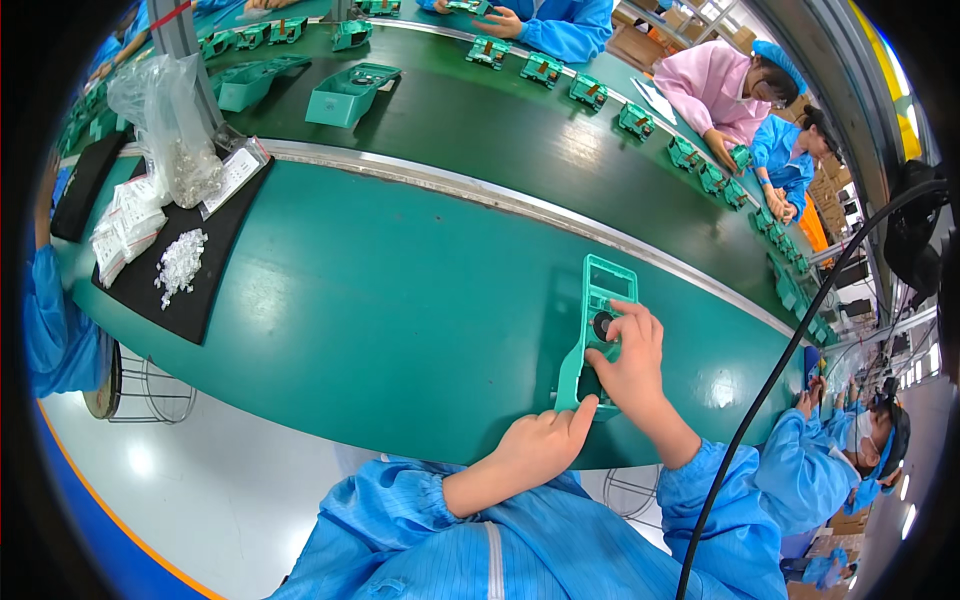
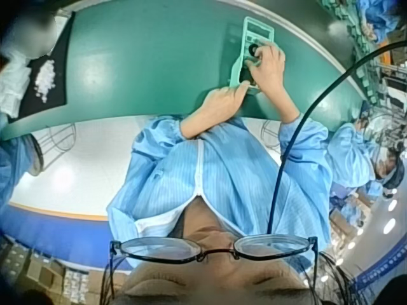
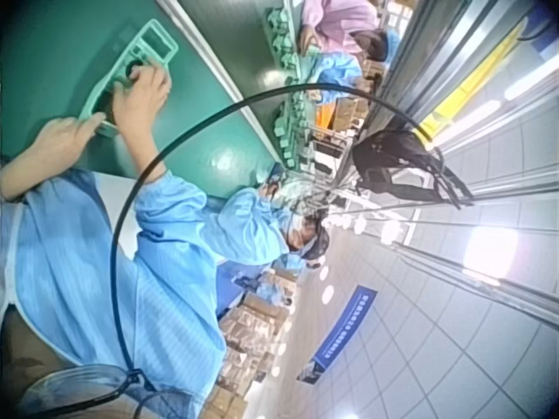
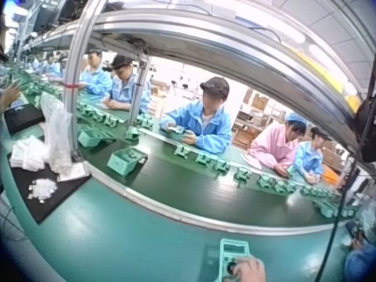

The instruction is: The person assembles electronic components and circuit boards into green plastic device housings by hand.

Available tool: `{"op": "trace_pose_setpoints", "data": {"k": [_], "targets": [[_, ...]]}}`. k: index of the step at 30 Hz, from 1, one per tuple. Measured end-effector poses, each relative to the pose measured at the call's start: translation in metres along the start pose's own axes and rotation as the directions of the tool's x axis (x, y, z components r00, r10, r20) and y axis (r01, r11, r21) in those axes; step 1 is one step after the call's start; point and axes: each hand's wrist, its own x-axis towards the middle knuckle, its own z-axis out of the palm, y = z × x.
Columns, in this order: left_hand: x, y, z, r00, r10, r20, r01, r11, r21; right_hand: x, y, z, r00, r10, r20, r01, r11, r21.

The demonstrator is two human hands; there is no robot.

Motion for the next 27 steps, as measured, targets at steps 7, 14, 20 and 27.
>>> {"op": "trace_pose_setpoints", "data": {"k": [7,14,20,27], "targets": [[0.001,-0.003,0.001,1.0,-0.013,0.023,0.013,0.999,-0.029,0.007,-0.002,-0.001,0.985,0.15,0.087,-0.162,0.975,0.153],[0.0,-0.009,0.004,1.0,-0.015,0.02,0.016,0.999,-0.045,0.013,-0.003,0.001,0.974,0.169,0.153,-0.191,0.971,0.144],[0.001,-0.008,0.003,0.999,-0.027,0.033,0.029,0.999,-0.045,0.012,0.002,0.002,0.968,0.18,0.175,-0.212,0.96,0.185],[-0.003,-0.012,0.002,0.995,-0.094,0.018,0.094,0.994,-0.055,0.004,0.0,-0.016,0.99,-0.055,-0.127,0.043,0.995,-0.095]]}}
